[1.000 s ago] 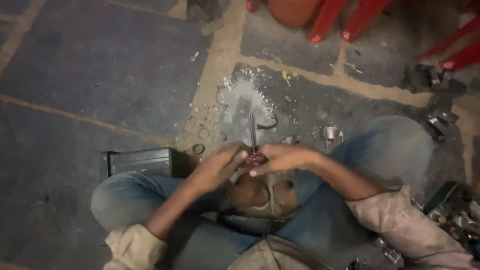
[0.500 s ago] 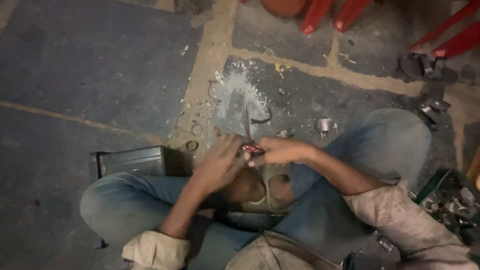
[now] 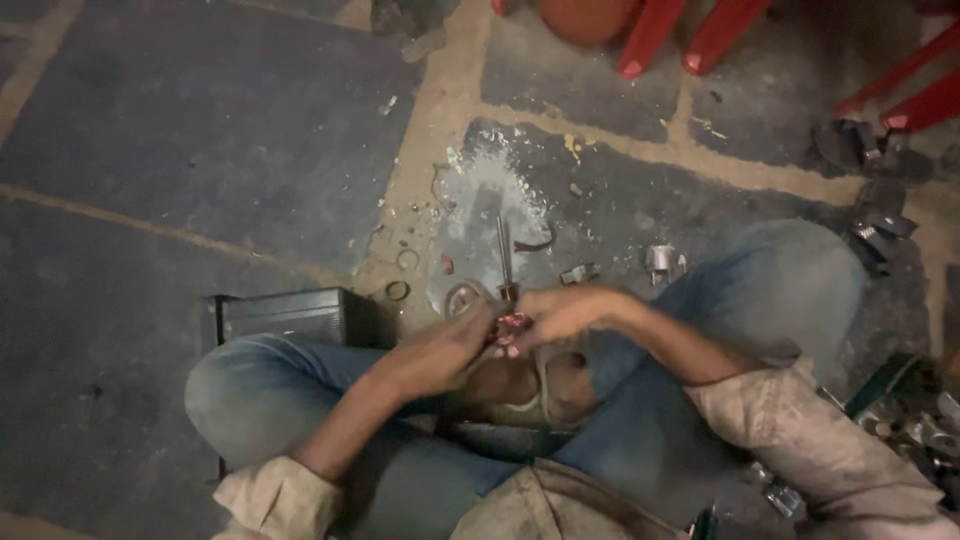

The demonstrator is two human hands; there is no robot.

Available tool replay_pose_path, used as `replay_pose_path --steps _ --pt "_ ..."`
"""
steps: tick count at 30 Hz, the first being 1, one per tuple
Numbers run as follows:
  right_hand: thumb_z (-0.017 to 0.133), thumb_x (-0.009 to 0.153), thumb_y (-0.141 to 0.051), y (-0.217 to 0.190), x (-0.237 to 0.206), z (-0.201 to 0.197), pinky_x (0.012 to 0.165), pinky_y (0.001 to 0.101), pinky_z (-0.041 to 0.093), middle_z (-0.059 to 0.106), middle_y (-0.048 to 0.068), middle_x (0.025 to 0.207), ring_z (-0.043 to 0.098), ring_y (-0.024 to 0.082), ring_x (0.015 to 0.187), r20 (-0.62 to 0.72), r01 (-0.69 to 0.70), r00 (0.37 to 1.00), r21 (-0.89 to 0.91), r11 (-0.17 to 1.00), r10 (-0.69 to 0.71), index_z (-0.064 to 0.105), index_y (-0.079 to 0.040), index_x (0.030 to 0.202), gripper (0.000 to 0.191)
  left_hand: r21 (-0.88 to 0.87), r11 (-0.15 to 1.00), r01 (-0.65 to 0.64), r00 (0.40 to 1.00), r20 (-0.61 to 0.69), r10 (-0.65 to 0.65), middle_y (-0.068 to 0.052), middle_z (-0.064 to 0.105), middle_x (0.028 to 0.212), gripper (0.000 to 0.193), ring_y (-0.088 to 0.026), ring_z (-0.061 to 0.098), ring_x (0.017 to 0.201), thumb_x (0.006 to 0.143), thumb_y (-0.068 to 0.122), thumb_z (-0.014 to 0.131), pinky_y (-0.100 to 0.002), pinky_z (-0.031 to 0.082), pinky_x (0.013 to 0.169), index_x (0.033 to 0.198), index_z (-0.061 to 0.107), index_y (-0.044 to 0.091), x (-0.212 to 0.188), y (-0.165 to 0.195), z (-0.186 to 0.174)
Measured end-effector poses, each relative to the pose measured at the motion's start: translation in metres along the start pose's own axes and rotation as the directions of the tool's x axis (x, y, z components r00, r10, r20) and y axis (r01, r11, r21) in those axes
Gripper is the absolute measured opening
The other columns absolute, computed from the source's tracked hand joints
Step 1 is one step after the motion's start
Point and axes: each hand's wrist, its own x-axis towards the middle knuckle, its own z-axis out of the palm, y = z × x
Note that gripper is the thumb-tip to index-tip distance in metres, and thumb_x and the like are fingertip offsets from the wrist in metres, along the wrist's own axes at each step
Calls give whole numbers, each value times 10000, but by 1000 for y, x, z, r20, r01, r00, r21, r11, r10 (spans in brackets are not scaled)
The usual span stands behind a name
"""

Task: The person sits on the floor and winds copper wire around a cylindrical metal core using both hands. They then use a hammer to tap the core while holding it steady.

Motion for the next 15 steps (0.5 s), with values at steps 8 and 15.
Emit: replay_pose_path --steps 8,15 --pt "751 873 -349 -6 2 10 777 338 519 761 54 933 663 131 843 -130 -317 948 -424 848 289 738 -84 1118 362 46 993 105 986 123 -110 -254 678 1108 374 -455 641 1065 954 258 627 -515 504 833 1237 501 49 0 0 -1" --pt "788 838 -370 2 9 3 756 344 540 784 84 912 682 152 831 -229 -79 973 -218 973 28 760 -47 1079 404 -51 999 -13 998 -60 9 -244 708 1146 362 -415 675 1087 944 248 671 -466 536 869 1219 569 34 -8 -14 -11"
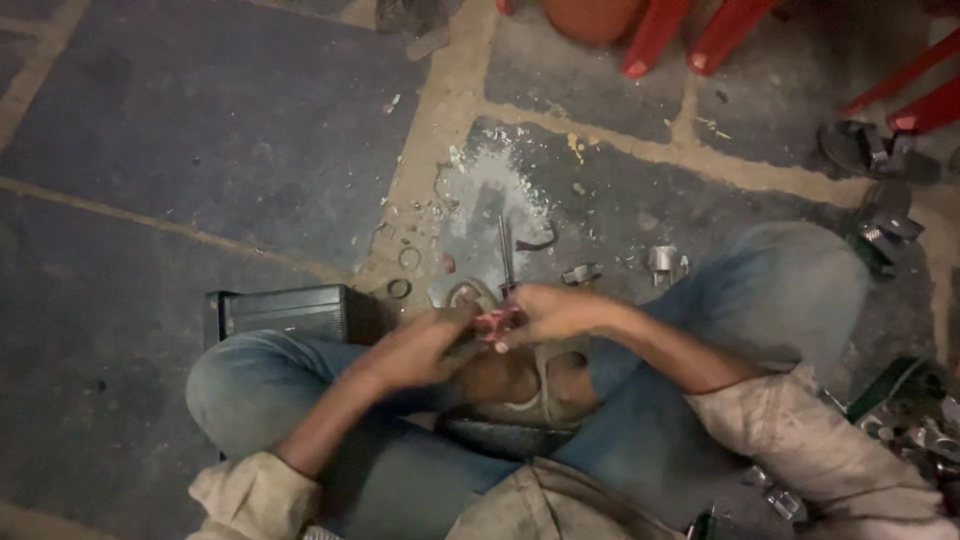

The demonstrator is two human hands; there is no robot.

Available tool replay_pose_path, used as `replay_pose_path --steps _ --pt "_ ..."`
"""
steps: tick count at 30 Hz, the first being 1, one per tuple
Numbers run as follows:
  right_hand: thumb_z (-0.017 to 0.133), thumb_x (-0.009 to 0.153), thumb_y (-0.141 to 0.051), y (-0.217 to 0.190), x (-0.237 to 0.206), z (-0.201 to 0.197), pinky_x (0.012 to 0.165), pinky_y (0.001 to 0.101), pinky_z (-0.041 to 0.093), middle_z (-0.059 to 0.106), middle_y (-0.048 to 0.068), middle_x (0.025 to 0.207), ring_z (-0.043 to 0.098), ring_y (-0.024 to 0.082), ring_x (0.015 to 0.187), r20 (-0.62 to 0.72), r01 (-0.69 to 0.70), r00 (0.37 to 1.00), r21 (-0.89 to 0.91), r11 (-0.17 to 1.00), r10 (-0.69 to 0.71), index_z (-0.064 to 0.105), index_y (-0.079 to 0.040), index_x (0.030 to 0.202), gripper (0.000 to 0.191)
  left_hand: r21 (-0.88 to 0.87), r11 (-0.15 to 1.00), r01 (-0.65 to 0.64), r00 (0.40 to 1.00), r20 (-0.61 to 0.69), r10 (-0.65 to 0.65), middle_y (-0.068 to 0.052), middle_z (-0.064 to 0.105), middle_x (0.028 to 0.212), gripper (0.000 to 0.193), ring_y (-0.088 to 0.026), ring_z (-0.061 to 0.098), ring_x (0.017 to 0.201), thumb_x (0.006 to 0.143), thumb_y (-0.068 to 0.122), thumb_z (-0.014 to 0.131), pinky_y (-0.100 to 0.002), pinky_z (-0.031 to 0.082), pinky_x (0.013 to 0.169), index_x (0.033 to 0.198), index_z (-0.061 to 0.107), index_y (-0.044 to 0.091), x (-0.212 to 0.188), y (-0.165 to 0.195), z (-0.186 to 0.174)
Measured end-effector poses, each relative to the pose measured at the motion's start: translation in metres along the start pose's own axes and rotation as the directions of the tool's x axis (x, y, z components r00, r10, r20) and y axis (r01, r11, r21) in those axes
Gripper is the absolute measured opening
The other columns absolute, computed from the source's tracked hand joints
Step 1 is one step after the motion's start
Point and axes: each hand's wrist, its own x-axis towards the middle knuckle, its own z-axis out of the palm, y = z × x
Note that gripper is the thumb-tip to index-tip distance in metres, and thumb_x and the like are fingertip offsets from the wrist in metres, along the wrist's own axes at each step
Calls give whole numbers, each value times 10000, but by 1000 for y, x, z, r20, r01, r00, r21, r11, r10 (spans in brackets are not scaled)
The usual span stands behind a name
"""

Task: The person sits on the floor and winds copper wire around a cylindrical metal core using both hands. They then use a hammer to tap the core while holding it steady.

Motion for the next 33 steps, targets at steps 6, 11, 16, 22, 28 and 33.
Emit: replay_pose_path --steps 6,11,16,22,28,33 --pt "801 845 -394 -15 -9 -9 774 389 567 757 138 902 725 266 862 -293 -82 955 -138 987 39 724 -13 1070 449 -28 940 339 934 -107 -340 -239 710 1032 411 -344 738 932 909 255 709 -434 553 771 1222 557 35 -10 -20 -34" --pt "689 942 -305 -49 -28 -13 808 449 521 723 208 978 686 368 917 -281 153 909 -460 875 -307 718 -16 1167 367 16 954 300 948 -111 -297 -232 710 904 291 -374 705 784 912 213 706 -459 540 697 1114 612 26 -14 -25 -43" --pt "647 961 -287 -69 -33 -35 835 429 534 756 155 989 717 317 927 -198 215 920 -468 857 -339 739 -68 1143 300 77 996 49 999 -13 -48 -240 714 952 350 -424 704 876 861 155 685 -496 537 714 1164 576 18 -8 2 -22" --pt "646 998 -302 -49 -9 -55 881 378 557 770 127 1034 725 209 973 -293 249 914 -142 958 -281 725 -44 1132 302 179 982 -67 995 -64 80 -281 679 959 371 -495 638 882 897 229 713 -534 494 672 1145 561 -2 3 56 -43" --pt "633 1011 -286 -28 5 -18 1000 383 506 702 171 1241 653 225 1165 -370 318 893 119 941 -255 644 -19 1251 359 205 977 51 976 -216 -6 -231 697 880 278 -440 686 816 933 247 687 -504 513 662 1072 572 35 18 69 -81" --pt "584 1013 -259 -52 -11 -6 774 433 524 706 235 951 700 356 848 -322 43 937 -279 959 -136 701 -64 1232 316 254 966 45 947 -319 40 -241 702 914 259 -457 676 840 943 228 683 -507 509 662 1029 554 21 24 49 -89"
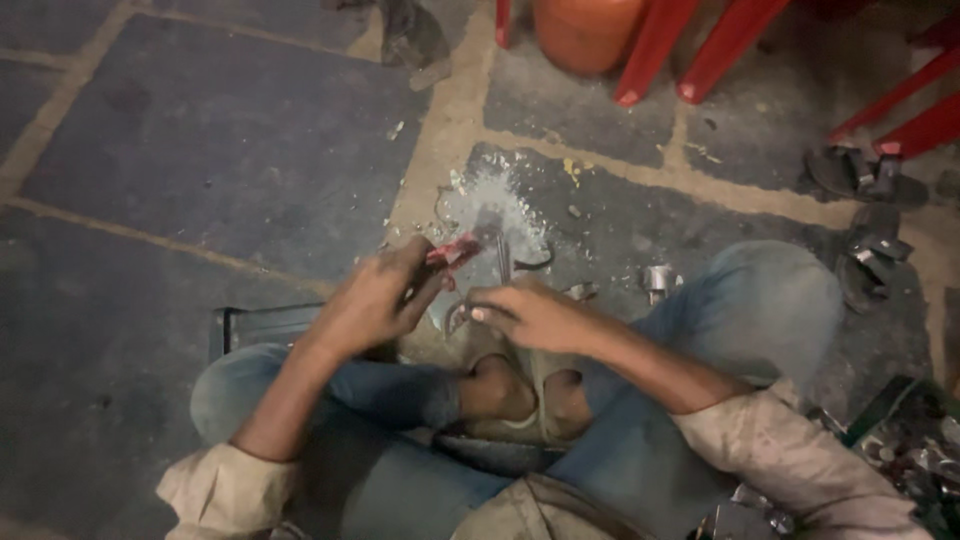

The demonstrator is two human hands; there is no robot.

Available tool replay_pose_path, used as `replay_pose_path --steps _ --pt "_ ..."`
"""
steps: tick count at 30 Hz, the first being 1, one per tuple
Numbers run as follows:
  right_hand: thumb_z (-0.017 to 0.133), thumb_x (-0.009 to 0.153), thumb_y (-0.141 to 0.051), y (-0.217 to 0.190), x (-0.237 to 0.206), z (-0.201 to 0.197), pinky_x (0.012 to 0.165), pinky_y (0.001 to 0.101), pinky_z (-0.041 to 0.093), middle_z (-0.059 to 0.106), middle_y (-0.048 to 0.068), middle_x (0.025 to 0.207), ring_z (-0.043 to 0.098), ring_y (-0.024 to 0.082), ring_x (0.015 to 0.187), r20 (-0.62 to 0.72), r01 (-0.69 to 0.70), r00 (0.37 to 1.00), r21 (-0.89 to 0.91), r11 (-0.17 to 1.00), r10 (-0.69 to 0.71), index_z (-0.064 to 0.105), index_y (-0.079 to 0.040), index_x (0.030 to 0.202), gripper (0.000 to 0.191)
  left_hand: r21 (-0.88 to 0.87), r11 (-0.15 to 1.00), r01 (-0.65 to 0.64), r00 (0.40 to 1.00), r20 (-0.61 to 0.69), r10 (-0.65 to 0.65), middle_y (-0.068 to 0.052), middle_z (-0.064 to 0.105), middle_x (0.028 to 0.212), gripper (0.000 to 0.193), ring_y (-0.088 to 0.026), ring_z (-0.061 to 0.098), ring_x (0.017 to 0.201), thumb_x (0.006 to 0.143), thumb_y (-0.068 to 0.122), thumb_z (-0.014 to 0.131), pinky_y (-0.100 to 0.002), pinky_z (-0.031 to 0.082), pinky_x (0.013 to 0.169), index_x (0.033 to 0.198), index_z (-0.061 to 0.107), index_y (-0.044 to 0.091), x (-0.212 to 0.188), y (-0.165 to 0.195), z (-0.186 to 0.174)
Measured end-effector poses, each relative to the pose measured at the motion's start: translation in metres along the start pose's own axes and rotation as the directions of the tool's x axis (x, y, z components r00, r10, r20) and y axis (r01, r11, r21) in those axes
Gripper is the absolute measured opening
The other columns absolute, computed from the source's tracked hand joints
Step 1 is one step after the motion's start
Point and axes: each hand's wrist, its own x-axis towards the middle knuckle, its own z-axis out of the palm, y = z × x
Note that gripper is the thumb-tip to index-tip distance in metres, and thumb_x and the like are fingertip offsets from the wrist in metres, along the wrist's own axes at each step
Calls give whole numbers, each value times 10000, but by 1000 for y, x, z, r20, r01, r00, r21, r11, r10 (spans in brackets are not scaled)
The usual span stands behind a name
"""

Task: The person sits on the floor and winds copper wire around a cylindrical metal core using both hands. They then use a hammer to tap the core while holding it steady.

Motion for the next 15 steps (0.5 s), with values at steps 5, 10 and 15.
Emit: replay_pose_path --steps 5,10,15 --pt "626 974 -247 -35 -5 -22 699 476 512 689 232 860 682 400 791 0 130 991 -107 986 -131 716 -61 1129 258 144 980 135 981 121 -153 -269 683 861 283 -491 650 819 953 272 647 -558 488 652 1071 553 33 -4 -20 23" --pt "690 899 -240 -46 -12 -43 680 503 494 679 230 781 657 411 755 82 160 986 -248 955 -144 737 -67 1022 218 122 991 51 958 276 -83 -262 682 848 309 -489 656 822 961 238 597 -576 489 673 1158 533 10 -22 -17 64" --pt "652 923 -226 -31 -11 -65 696 447 524 728 189 899 701 369 824 142 315 942 -69 947 -303 717 -68 1138 274 8 982 -187 919 356 172 -283 675 933 383 -500 655 830 792 141 681 -546 512 653 1125 568 -10 -23 7 70"
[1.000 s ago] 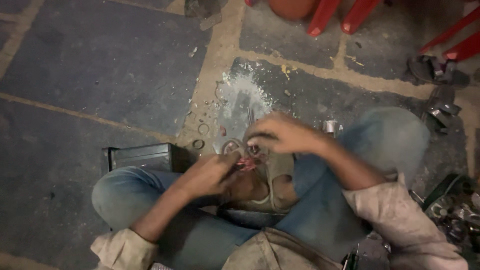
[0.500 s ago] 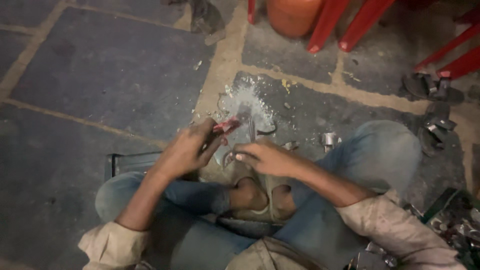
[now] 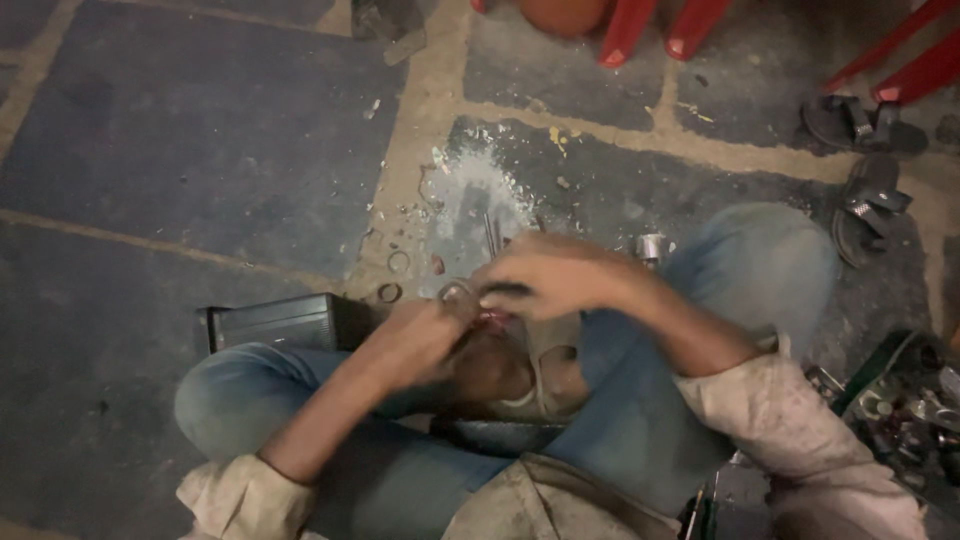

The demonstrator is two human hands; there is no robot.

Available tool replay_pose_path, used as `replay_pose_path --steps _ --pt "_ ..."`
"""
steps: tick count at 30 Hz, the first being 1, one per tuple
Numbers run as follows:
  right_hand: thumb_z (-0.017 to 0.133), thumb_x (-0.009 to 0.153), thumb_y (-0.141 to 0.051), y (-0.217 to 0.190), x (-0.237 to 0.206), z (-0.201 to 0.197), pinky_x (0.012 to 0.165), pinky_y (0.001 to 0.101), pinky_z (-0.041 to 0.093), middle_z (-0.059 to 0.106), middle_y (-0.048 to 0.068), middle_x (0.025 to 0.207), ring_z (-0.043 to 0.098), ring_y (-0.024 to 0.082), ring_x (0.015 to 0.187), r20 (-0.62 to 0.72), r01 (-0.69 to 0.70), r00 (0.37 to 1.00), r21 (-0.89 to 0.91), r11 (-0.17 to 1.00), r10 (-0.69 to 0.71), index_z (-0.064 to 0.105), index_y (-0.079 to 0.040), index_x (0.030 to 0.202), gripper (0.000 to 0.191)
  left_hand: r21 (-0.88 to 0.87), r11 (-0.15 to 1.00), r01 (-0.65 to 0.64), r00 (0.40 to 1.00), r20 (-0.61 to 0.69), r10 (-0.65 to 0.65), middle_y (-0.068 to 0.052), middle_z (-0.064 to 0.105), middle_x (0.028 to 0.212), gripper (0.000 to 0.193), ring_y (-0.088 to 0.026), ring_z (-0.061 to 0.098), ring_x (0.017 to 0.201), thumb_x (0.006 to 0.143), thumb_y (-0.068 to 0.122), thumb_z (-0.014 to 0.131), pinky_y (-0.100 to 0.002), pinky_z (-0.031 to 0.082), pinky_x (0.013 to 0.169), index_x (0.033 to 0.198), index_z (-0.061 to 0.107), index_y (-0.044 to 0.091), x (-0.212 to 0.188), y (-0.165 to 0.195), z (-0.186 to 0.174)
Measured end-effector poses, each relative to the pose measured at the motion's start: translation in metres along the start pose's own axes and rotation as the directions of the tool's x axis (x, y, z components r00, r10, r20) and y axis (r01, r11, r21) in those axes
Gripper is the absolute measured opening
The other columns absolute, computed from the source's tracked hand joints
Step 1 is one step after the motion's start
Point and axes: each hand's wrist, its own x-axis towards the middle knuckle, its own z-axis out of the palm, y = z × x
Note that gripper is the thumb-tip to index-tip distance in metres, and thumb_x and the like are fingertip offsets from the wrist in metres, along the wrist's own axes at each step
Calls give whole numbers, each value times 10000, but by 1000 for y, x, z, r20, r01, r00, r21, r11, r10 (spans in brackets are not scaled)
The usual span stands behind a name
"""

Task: The person sits on the floor and winds copper wire around a cylindrical metal core using both hands. They then use a hammer to tap the core while holding it steady.

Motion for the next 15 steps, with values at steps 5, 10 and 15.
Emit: replay_pose_path --steps 5,10,15 --pt "639 1003 -317 38 -2 14 868 368 544 756 104 1048 690 237 987 27 -144 989 357 923 144 708 -56 1201 335 -195 969 151 988 66 -141 -272 694 977 449 -454 678 897 893 258 712 -499 526 742 1235 569 5 -3 28 -33" --pt "639 1010 -315 89 2 60 968 378 487 665 89 1237 603 219 1162 -145 -213 943 434 875 301 663 -40 1291 394 -273 960 61 980 -165 -110 -274 695 1024 515 -399 704 918 931 275 708 -443 538 788 1306 556 -44 -12 34 -54" --pt "519 1087 -337 105 15 102 956 345 523 741 109 1116 670 176 1063 -198 -157 948 391 907 250 665 -35 1289 392 -253 937 240 899 -307 -313 -226 696 915 499 -320 690 772 914 291 718 -419 533 718 1280 575 -17 -26 26 -81"
